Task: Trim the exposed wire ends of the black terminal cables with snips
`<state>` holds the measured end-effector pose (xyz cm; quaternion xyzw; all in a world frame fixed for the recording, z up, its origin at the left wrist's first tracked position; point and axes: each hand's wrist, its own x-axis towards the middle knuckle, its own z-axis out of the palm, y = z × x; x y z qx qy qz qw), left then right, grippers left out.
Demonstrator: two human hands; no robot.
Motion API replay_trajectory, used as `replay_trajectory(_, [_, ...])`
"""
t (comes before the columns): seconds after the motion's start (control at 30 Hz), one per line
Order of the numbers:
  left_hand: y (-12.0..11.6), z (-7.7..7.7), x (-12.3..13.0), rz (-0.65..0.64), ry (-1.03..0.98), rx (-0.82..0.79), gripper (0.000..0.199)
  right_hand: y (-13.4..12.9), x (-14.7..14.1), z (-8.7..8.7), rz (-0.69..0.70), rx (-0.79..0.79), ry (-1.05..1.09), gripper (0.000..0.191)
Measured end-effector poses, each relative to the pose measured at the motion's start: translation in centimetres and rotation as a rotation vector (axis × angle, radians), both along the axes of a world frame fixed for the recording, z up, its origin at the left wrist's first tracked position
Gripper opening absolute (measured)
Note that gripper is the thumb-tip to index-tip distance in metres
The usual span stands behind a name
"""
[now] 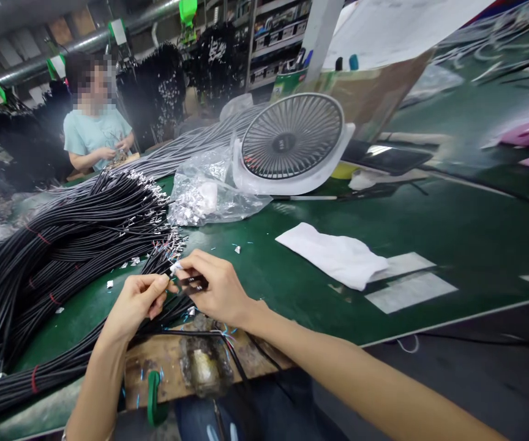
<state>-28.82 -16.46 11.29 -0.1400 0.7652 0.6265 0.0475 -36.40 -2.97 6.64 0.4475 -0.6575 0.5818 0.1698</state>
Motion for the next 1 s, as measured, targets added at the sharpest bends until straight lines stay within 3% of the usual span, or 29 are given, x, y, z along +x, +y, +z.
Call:
replay_trajectory(0.1, [0.1, -0.5, -0.3, 0.038, 0.013, -0.062, 0.053, -0.5, 0.1, 0.2, -0.015, 0.008, -0.211, 0.006])
replay_trajectory(0.3, [0.4, -1.4, -0.8, 0.142, 0.127, -0.171, 0.04, -1.1, -0.5, 0.6, 0.019, 0.068, -0.713, 0.02])
replay_trajectory(0.63, [1.4, -2.9, -0.7, 0.42, 0.324, -0.461, 0.022, -1.7, -0.8, -0.3, 0.071, 0.048, -0.875, 0.021])
replay_trajectory(0.7, [1.7, -2.9, -0.4, 0.424, 0.393, -0.614, 0.018, -1.5, -0.3, 0.2, 0.019, 0.029, -0.827, 0.02])
replay_trajectory(0.83, [1.9, -3.3, 0.1, 0.34, 0.547, -1.118, 0.015, -1.2, 0.4, 1.1, -0.095, 0.011, -0.636, 0.014])
replay_trajectory(0.93, [2.0, -4.1, 0.1, 0.284, 0.571, -1.401, 0.02, -1.1, 0.1, 1.2, -0.063, -0.029, -0.759, 0.018])
replay_trajectory(1.0, [2.0, -4.4, 0.1, 0.171, 0.546, -1.496, 0.027, -0.9, -0.8, 1.3, -0.04, -0.096, -0.859, 0.021])
